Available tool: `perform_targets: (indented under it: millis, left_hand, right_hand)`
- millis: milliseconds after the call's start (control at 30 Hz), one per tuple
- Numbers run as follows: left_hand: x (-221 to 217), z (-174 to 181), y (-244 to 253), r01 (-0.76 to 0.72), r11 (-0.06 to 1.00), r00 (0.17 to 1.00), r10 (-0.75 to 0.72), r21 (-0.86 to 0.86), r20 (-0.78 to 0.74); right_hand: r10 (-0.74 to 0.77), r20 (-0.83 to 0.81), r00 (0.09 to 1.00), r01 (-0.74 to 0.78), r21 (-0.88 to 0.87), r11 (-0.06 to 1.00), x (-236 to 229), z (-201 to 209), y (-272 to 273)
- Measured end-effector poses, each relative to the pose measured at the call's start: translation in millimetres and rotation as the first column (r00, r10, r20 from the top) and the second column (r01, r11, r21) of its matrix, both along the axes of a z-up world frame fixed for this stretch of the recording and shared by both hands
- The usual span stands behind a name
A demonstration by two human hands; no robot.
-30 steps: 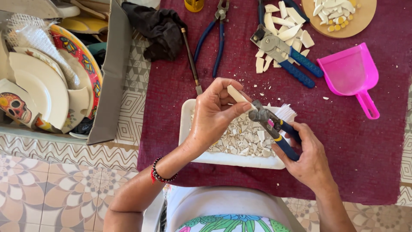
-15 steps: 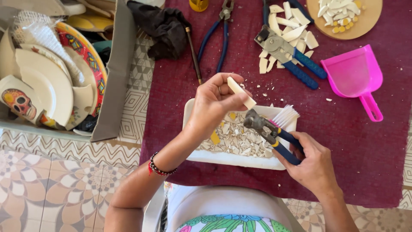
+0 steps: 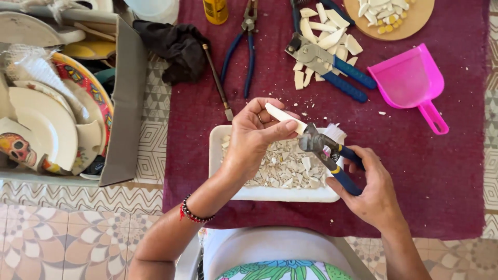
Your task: Breaking ceramic tile pieces using nippers and cleaning the area with a brush and dustpan
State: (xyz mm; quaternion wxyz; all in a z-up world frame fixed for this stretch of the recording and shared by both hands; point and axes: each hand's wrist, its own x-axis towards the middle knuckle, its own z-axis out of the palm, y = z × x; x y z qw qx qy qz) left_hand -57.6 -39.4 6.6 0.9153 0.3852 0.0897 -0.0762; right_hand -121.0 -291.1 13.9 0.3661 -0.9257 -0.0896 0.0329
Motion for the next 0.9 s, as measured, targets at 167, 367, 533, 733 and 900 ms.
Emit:
perform_targets:
  millis: [167,367,533,733,900]
  left_hand:
    - [-1,-8,-3,-0.031,0.999,0.999,0.030,0.016,0.030]
    - [-2,0,-4,-0.051,0.993,0.993,0.040,0.109,0.107]
    - [-1,-2,-1,-0.054,0.983,0.987,0.026,0.174,0.161]
    - [7,-2,5,0.001,0.985,0.992,-0.023,0.170,0.127]
    - [44,-2,14,0.091,0.920,0.985,-0.140,0.381,0.104]
  right_hand:
    - [-0.003,0.025,1.000,0.003,0.038,0.999,3,-9,-3]
    - [-0.027,0.016,1.000,0.025,0.086,0.996,4,-18,-8]
    - [-0.027,-0.020,0.999,0.029,0.093,0.995,4,-14,-1]
    - [-0.035,-0.023,0.999,0.037,0.084,0.996,1,-20,-3]
    - [-0.019,0.029,0.999,0.021,-0.076,0.997,1,0,-13]
